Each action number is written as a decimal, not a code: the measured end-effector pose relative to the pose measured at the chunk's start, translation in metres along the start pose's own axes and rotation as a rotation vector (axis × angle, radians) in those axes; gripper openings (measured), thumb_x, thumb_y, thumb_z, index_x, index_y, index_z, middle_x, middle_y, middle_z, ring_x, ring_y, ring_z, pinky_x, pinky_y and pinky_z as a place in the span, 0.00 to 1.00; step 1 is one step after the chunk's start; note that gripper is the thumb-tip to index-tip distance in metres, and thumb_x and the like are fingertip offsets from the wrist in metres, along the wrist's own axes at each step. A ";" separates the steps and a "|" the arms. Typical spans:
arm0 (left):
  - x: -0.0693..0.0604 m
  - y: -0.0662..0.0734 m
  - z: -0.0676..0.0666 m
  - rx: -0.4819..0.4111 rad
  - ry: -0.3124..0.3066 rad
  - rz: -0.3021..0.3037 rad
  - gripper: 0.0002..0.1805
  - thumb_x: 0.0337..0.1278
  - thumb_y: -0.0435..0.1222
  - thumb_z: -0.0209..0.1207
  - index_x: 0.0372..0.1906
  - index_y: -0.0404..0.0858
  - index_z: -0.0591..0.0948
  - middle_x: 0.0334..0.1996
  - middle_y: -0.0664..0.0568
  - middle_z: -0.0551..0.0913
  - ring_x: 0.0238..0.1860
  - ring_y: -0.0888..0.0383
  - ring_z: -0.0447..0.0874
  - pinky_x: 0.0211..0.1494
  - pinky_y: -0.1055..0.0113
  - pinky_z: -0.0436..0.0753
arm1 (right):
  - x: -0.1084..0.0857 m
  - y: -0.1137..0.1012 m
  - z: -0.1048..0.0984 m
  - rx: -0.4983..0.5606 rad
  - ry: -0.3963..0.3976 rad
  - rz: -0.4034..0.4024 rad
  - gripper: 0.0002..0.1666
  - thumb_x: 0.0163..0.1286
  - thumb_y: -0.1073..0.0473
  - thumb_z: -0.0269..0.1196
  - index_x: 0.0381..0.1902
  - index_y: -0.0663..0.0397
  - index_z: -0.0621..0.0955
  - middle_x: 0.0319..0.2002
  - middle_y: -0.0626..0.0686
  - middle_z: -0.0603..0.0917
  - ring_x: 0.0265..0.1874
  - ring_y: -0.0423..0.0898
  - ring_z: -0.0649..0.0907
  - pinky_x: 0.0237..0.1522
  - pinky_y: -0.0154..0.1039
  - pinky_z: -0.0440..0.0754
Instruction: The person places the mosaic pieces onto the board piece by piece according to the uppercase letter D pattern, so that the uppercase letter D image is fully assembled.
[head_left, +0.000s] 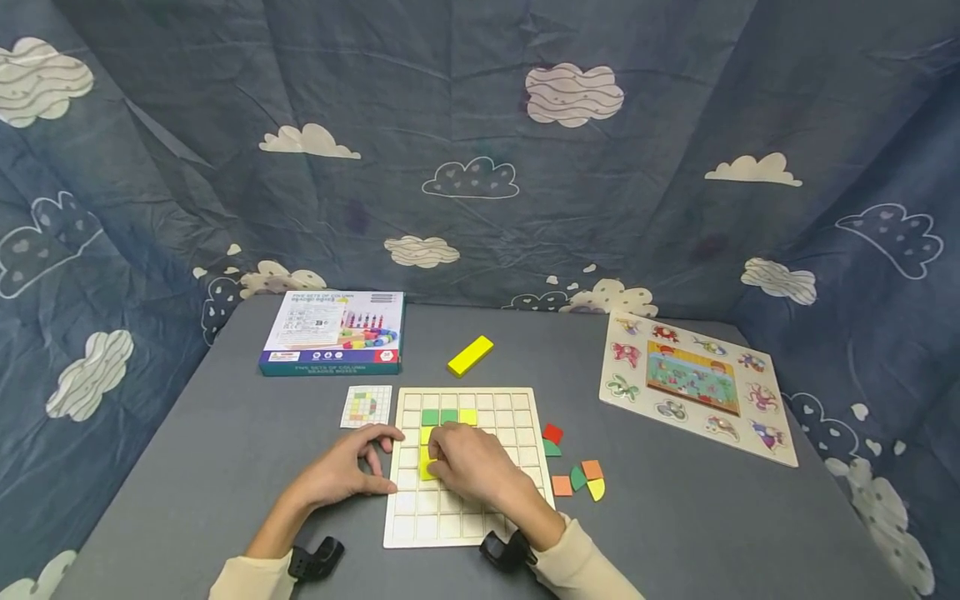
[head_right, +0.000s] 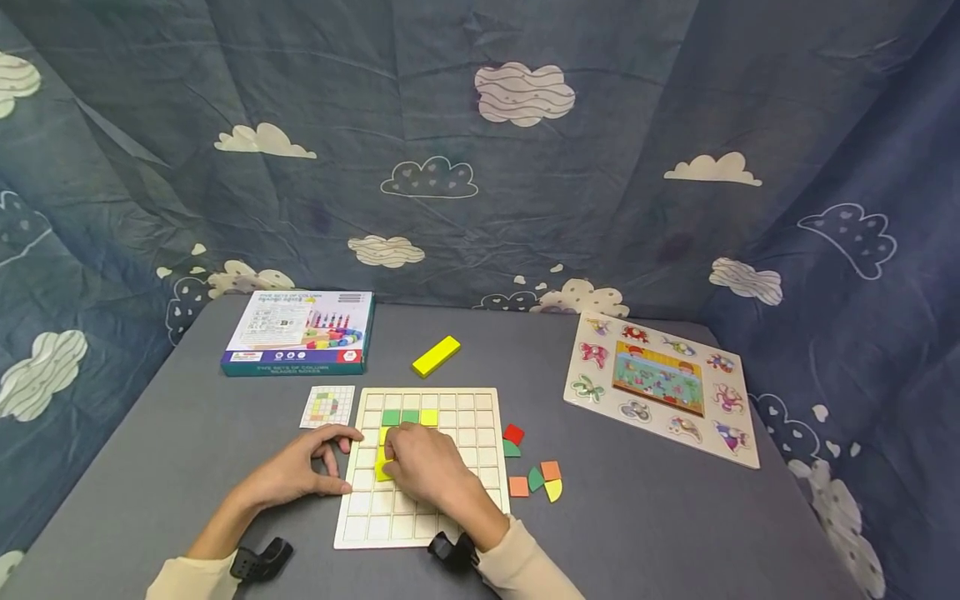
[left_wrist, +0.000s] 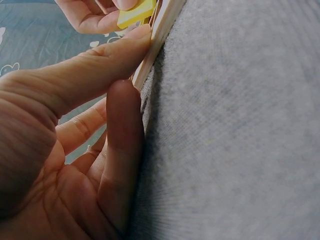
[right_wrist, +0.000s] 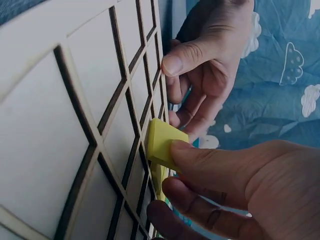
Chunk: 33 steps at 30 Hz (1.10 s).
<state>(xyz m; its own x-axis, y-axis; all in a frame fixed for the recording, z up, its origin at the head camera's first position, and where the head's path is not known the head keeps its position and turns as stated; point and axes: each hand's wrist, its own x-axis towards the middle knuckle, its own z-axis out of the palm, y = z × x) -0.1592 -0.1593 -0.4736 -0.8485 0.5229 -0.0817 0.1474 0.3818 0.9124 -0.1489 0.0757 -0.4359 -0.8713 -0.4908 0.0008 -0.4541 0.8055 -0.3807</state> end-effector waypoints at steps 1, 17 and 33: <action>0.000 0.000 0.000 0.006 0.001 -0.006 0.34 0.44 0.32 0.77 0.60 0.34 0.75 0.44 0.44 0.75 0.28 0.60 0.79 0.39 0.69 0.75 | 0.000 0.000 0.001 -0.005 0.009 0.004 0.11 0.63 0.57 0.71 0.27 0.45 0.77 0.24 0.40 0.73 0.22 0.36 0.71 0.22 0.32 0.70; 0.001 0.003 -0.002 0.036 0.015 -0.032 0.35 0.43 0.33 0.77 0.60 0.35 0.76 0.44 0.46 0.76 0.29 0.60 0.79 0.43 0.70 0.74 | -0.001 -0.010 0.003 -0.096 0.013 0.025 0.11 0.60 0.55 0.74 0.25 0.45 0.81 0.24 0.40 0.73 0.23 0.36 0.72 0.23 0.32 0.70; -0.001 0.002 0.000 0.027 0.015 -0.020 0.35 0.42 0.33 0.78 0.60 0.36 0.76 0.43 0.45 0.75 0.29 0.61 0.79 0.40 0.70 0.74 | -0.006 -0.013 0.003 -0.147 0.007 0.007 0.10 0.50 0.51 0.80 0.21 0.45 0.87 0.24 0.40 0.80 0.24 0.37 0.78 0.26 0.34 0.75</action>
<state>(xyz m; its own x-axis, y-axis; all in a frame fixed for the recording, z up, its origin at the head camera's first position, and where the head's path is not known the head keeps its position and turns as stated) -0.1584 -0.1590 -0.4715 -0.8587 0.5039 -0.0934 0.1439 0.4122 0.8997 -0.1375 0.0670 -0.4337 -0.8756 -0.4831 0.0058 -0.4700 0.8490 -0.2414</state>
